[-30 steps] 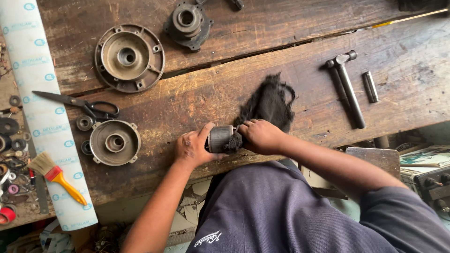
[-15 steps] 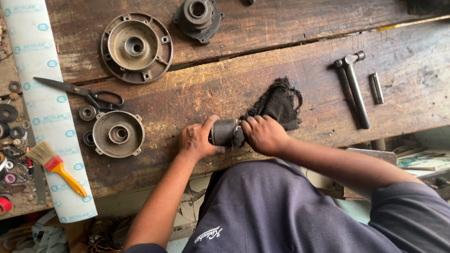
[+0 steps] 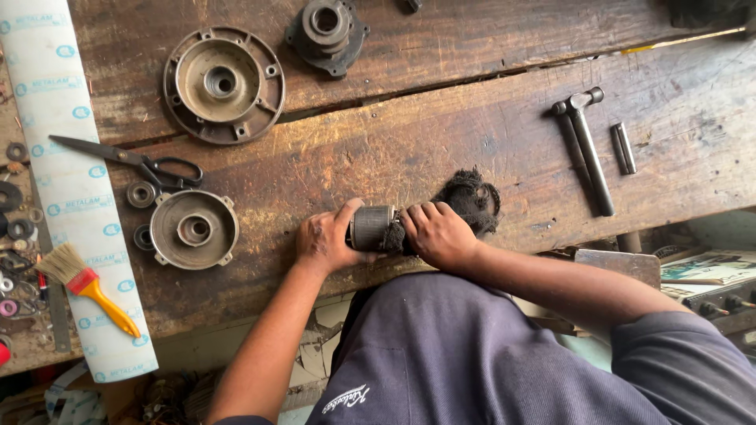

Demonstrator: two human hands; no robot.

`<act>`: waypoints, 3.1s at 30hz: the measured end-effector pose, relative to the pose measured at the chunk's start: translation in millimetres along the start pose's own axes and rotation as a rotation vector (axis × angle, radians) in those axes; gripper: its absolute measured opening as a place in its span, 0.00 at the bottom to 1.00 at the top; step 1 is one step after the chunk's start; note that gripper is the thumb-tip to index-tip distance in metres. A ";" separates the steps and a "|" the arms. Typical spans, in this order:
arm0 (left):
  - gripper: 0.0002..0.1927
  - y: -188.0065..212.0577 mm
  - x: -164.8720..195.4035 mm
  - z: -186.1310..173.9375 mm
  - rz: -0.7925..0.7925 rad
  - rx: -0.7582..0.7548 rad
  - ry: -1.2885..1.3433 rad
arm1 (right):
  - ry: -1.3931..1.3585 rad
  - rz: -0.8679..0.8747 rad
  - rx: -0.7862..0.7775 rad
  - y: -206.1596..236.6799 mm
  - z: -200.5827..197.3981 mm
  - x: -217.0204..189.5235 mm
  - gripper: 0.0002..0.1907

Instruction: The person positions a gear puller around a motor armature on a shaft and turns a wrench to tighten the puller, extracting the armature from the assembly. They then set the armature aside and wipe the armature and a metal end housing with a rag.

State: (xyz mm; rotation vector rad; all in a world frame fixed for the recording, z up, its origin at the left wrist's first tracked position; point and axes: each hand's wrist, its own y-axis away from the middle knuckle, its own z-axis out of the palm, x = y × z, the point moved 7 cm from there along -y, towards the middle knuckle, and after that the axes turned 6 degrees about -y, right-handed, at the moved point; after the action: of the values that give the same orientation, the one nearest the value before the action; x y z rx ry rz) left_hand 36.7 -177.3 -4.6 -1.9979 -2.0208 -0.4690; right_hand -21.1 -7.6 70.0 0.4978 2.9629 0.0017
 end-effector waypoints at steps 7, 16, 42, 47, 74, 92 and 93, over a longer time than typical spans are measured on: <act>0.63 -0.2 -3.7 0.3 -0.029 0.043 -0.048 | -0.224 0.157 -0.467 -14.0 26.3 30.3 0.19; 0.63 -0.4 -0.6 -1.1 -0.013 0.030 -0.062 | -0.667 0.167 -0.607 -19.9 36.9 44.7 0.20; 0.53 5.3 -1.1 -1.9 -0.026 0.048 0.010 | -0.437 -0.110 0.066 27.3 -35.9 18.3 0.15; 0.54 6.8 -1.6 0.5 0.014 0.128 0.053 | -0.360 0.048 0.120 21.3 -49.5 20.4 0.22; 0.57 17.0 0.1 -2.0 0.036 0.274 0.062 | -0.133 -0.152 0.028 -9.1 -36.6 1.8 0.24; 0.58 20.2 2.6 -7.3 0.102 0.324 0.024 | -0.296 0.268 -0.484 5.6 2.8 25.1 0.23; 0.58 19.7 2.3 -7.6 0.108 0.332 0.018 | -0.277 0.202 -0.396 8.1 -5.7 22.7 0.23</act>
State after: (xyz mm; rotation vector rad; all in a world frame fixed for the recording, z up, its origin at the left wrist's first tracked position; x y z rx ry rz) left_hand 56.1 -178.2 4.2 -1.8772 -1.8273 -0.1169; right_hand -40.5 7.6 72.8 0.6718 2.5383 0.4872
